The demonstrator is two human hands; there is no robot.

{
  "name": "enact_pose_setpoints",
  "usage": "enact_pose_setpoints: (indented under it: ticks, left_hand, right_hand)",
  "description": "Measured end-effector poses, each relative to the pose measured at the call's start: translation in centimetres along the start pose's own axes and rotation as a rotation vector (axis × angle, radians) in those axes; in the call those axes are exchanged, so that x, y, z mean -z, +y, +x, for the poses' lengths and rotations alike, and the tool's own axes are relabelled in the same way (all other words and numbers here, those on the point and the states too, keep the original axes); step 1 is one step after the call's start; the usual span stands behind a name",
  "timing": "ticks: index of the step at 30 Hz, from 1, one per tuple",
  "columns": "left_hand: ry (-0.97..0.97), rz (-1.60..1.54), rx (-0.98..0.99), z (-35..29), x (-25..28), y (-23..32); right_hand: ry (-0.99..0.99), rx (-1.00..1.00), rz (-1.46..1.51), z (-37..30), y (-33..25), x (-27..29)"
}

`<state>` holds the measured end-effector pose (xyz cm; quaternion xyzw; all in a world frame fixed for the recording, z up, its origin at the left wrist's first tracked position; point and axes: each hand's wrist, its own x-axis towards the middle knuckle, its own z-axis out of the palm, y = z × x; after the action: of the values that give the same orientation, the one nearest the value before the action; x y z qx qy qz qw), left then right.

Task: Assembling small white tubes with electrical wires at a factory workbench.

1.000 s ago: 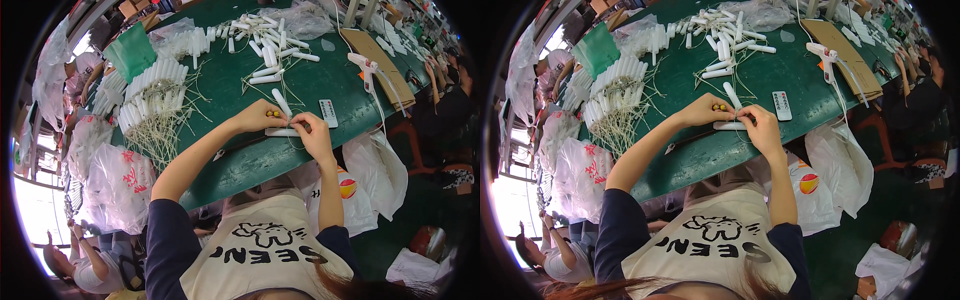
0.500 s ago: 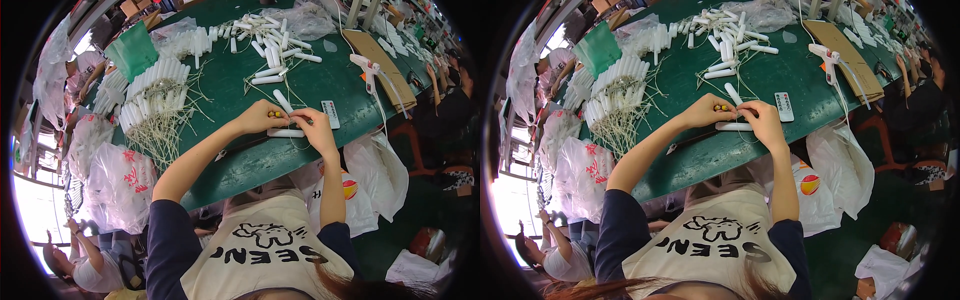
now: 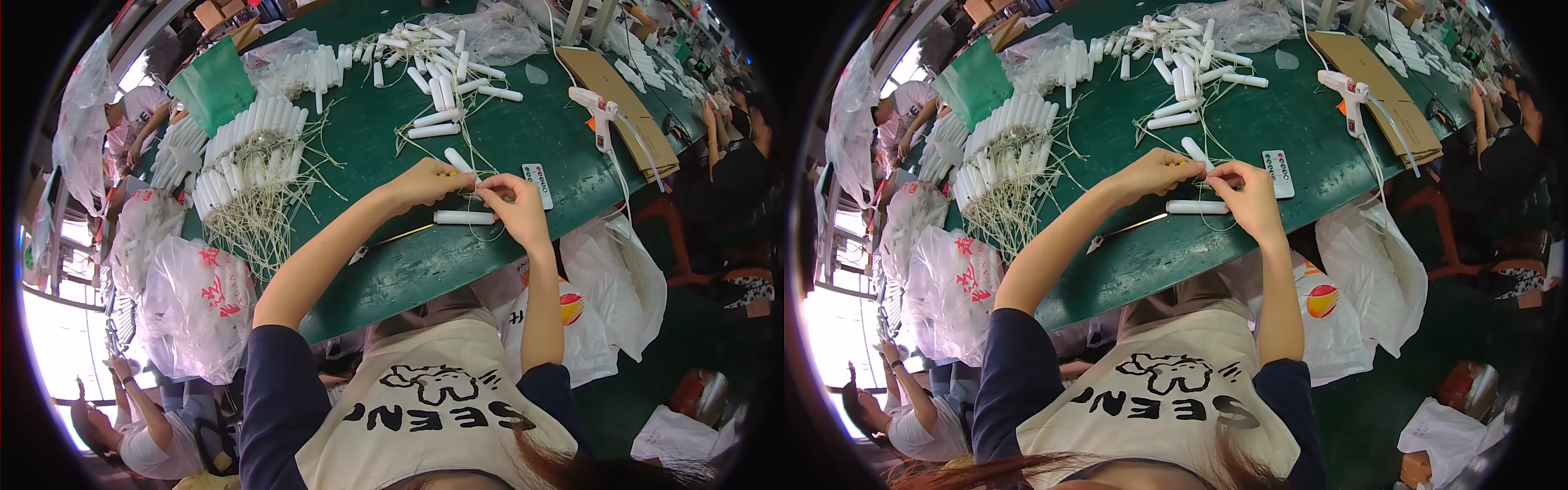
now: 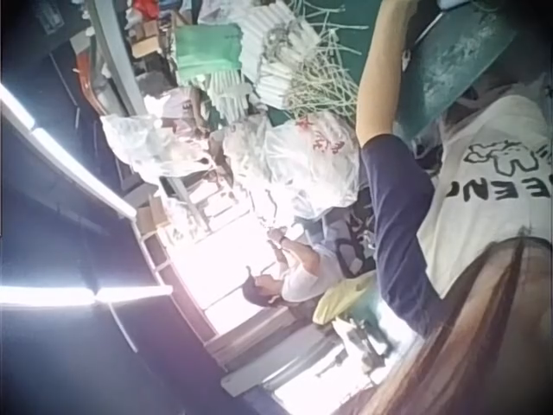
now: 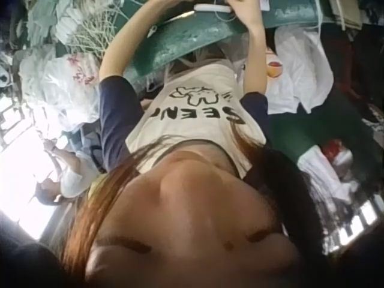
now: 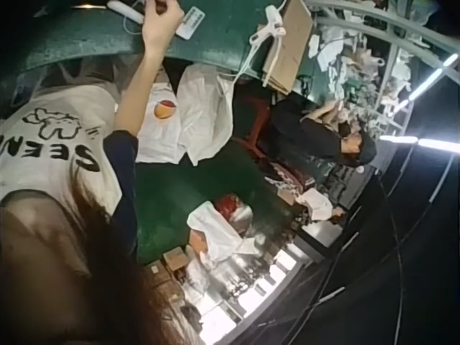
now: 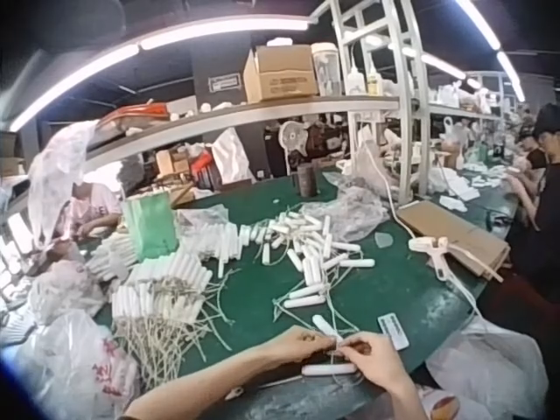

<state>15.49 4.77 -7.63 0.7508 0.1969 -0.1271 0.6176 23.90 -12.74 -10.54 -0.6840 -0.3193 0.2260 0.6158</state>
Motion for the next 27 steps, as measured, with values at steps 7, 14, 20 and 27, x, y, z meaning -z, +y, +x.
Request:
enact_pose_setpoints:
  ticks: [7,14,20,27]
  left_hand:
    - [-0.006,-0.044,0.053,0.4,-1.0,0.0]
    - [0.004,-0.074,0.075,0.9,-0.7,-0.3]
    - [-0.001,-0.085,0.094,1.0,-0.5,-0.5]
    - [0.08,-0.025,0.056,1.0,-0.4,-0.5]
  right_hand:
    - [0.041,-0.003,-0.046,-0.2,0.1,0.3]
    - [0.027,-0.04,0.023,0.1,0.9,0.4]
    - [0.016,0.004,-0.011,0.4,1.0,0.4]
    - [0.078,0.091,-0.124,0.7,1.9,0.7]
